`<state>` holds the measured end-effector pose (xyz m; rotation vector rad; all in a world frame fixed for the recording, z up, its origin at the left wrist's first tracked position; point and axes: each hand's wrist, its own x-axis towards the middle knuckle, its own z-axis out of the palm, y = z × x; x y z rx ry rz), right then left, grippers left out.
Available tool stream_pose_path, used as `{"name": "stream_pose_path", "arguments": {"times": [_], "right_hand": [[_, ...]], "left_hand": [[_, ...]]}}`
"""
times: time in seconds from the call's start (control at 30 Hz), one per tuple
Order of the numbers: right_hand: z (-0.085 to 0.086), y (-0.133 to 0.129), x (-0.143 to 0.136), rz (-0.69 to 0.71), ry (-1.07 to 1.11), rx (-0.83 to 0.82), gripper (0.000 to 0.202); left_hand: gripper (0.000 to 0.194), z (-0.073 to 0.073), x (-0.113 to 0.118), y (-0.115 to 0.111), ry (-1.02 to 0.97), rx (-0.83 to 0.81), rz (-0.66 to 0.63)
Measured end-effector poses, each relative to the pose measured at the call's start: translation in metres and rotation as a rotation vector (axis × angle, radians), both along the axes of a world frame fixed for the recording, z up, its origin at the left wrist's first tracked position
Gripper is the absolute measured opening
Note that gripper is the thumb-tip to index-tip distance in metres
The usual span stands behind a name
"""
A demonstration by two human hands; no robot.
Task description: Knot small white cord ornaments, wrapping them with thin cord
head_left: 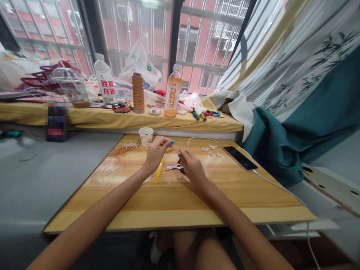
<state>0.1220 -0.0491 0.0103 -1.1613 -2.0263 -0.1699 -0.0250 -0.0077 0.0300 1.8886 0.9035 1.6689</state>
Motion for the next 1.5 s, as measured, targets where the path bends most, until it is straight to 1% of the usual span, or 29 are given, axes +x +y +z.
{"name": "stream_pose_path", "arguments": {"times": [0.17,0.23,0.37,0.4,0.47,0.53,0.6,0.67,0.73,0.8,0.93,1.07,1.17,1.23,1.27,1.3,1.37,1.43,1.5], "right_hand": [[0.003,0.001,-0.002,0.227,0.182,-0.285,0.035],[0.003,0.001,-0.002,0.274,0.260,-0.419,0.034],[-0.002,0.004,0.000,0.322,0.513,-0.813,0.039],[-0.003,0.005,0.001,0.349,0.561,-0.883,0.041],[-0.004,0.007,0.003,0.396,0.633,-0.960,0.043],[-0.004,0.010,0.004,0.422,0.699,-0.983,0.045],[-0.004,0.012,0.005,0.442,0.771,-0.989,0.044],[-0.005,0.014,0.005,0.462,0.821,-0.981,0.038],[-0.005,0.014,0.005,0.473,0.825,-0.970,0.031],[-0.005,0.014,0.004,0.466,0.800,-0.965,0.030],[-0.004,0.013,0.003,0.466,0.733,-0.997,0.035],[-0.004,0.013,0.002,0.467,0.752,-1.021,0.042],[-0.003,0.013,0.001,0.481,0.757,-1.037,0.039],[-0.002,0.013,0.002,0.458,0.844,-1.007,0.036],[-0.001,0.013,0.002,0.434,0.919,-0.966,0.034],[0.001,0.013,0.003,0.404,0.998,-0.919,0.033],[0.004,0.014,0.006,0.348,1.113,-0.826,0.033],[0.006,0.014,0.009,0.306,1.113,-0.776,0.033],[0.007,0.014,0.012,0.260,1.048,-0.751,0.031]], "left_hand": [[0.024,-0.005,-0.001,0.009,-0.043,-0.171,-0.034],[0.024,-0.006,-0.002,0.012,-0.055,-0.217,-0.029],[0.029,-0.008,-0.006,0.021,-0.049,-0.285,0.009],[0.030,-0.008,-0.007,0.023,-0.048,-0.309,0.002],[0.032,-0.009,-0.008,0.028,-0.061,-0.363,-0.041],[0.033,-0.010,-0.008,0.029,-0.082,-0.427,-0.155],[0.038,-0.011,-0.006,0.027,-0.066,-0.494,-0.317],[0.043,-0.012,-0.003,0.024,0.002,-0.546,-0.474],[0.040,-0.014,0.000,0.020,0.069,-0.570,-0.566],[0.035,-0.015,0.002,0.018,0.080,-0.570,-0.571],[0.034,-0.018,0.003,0.020,0.043,-0.543,-0.468],[0.034,-0.020,0.004,0.021,0.041,-0.542,-0.411],[0.035,-0.016,0.004,0.019,0.049,-0.523,-0.394],[0.034,-0.011,0.003,0.016,0.051,-0.516,-0.395],[0.033,-0.008,0.003,0.013,0.065,-0.517,-0.409],[0.032,-0.005,0.003,0.011,0.098,-0.523,-0.433],[0.029,-0.002,0.004,0.006,0.230,-0.531,-0.502],[0.027,-0.003,0.007,0.001,0.402,-0.479,-0.518],[0.026,-0.007,0.011,-0.001,0.555,-0.365,-0.464]]}}
